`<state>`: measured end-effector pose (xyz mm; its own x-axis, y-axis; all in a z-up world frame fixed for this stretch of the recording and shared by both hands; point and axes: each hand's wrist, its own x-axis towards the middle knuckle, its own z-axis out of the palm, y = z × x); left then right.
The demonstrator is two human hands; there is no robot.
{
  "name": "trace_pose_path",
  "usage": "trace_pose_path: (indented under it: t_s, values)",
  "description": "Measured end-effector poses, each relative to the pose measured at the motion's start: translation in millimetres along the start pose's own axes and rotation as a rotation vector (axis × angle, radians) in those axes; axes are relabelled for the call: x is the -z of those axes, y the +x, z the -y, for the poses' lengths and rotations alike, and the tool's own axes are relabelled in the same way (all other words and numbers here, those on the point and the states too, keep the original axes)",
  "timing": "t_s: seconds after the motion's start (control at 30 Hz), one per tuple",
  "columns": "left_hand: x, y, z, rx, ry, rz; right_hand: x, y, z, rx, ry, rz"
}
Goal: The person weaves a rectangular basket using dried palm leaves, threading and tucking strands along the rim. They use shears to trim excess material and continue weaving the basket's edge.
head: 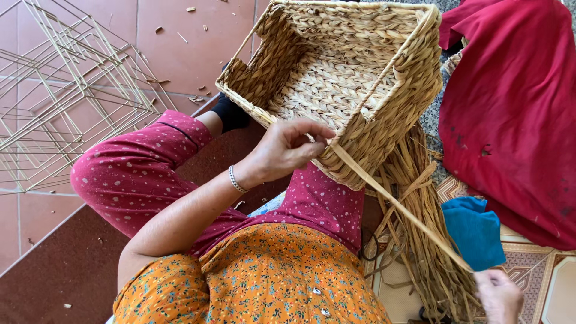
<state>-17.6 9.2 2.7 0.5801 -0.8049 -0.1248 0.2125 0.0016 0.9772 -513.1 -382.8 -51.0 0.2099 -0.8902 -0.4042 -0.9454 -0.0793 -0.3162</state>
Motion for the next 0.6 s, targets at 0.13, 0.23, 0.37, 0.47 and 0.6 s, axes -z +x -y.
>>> trace_pose_path:
  t_s: [0.13, 0.23, 0.37, 0.47, 0.6]
  values:
    - [-10, -14, -9, -0.400, 0.507, -0.169, -27, -25, 78, 0.305, -0.698, -0.049]
    - [-23, -18, -15, -0.333, 0.517, -0.220, -52, -57, 179, 0.880, -0.234, -0.137]
    - [-31, -20, -15, -0.468, 0.727, -0.275, -85, -107, 297, 1.226, 0.273, 0.180]
    - [-35, -23, -12, -0.529, 0.843, -0.317, -95, -123, 350, 1.073, 0.366, 0.451]
    - [-37, -18, -9, -0.585, 0.950, -0.344, -106, -129, 377, 1.101, 0.455, 0.601]
